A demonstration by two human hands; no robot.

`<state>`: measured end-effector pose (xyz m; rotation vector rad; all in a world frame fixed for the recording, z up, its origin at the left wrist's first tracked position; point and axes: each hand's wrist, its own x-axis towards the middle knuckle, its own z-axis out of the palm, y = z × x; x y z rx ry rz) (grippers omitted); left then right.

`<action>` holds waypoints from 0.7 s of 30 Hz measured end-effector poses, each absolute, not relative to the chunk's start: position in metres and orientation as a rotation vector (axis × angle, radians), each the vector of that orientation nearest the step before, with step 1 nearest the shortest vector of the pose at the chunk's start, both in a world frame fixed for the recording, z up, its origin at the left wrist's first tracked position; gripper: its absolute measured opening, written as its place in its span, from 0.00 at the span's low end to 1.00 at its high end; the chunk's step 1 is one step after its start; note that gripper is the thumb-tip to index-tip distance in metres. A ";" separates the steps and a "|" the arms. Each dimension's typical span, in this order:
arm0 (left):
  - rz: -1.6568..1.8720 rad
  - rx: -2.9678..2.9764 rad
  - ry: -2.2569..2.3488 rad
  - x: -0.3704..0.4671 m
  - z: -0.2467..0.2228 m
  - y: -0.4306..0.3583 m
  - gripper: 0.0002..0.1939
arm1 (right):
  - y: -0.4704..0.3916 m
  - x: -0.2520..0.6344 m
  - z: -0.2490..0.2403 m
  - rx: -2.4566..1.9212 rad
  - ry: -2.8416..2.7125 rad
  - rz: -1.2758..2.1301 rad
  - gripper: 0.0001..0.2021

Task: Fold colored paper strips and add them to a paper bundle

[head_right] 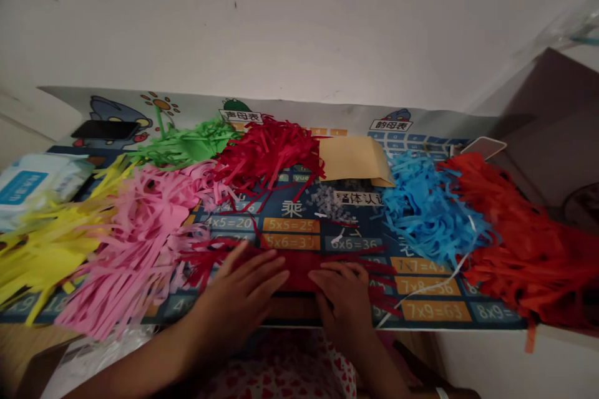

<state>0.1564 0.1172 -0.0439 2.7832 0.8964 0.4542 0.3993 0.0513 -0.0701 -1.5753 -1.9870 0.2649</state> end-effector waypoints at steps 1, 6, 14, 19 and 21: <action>0.449 2.744 0.865 0.164 -0.056 0.114 0.18 | 0.050 0.399 -0.070 -1.567 -1.997 0.269 0.16; 0.541 2.529 0.905 0.167 -0.091 0.114 0.09 | 0.044 0.397 -0.074 -1.495 -2.107 0.456 0.20; 0.522 2.343 1.210 0.166 -0.066 0.132 0.12 | 0.064 0.388 -0.082 -1.784 -1.814 0.446 0.14; 0.398 2.395 1.392 0.179 -0.070 0.140 0.14 | 0.078 0.384 -0.088 -1.879 -1.797 0.297 0.19; 0.329 2.407 1.426 0.181 -0.070 0.142 0.14 | 0.080 0.384 -0.090 -1.909 -1.814 0.287 0.18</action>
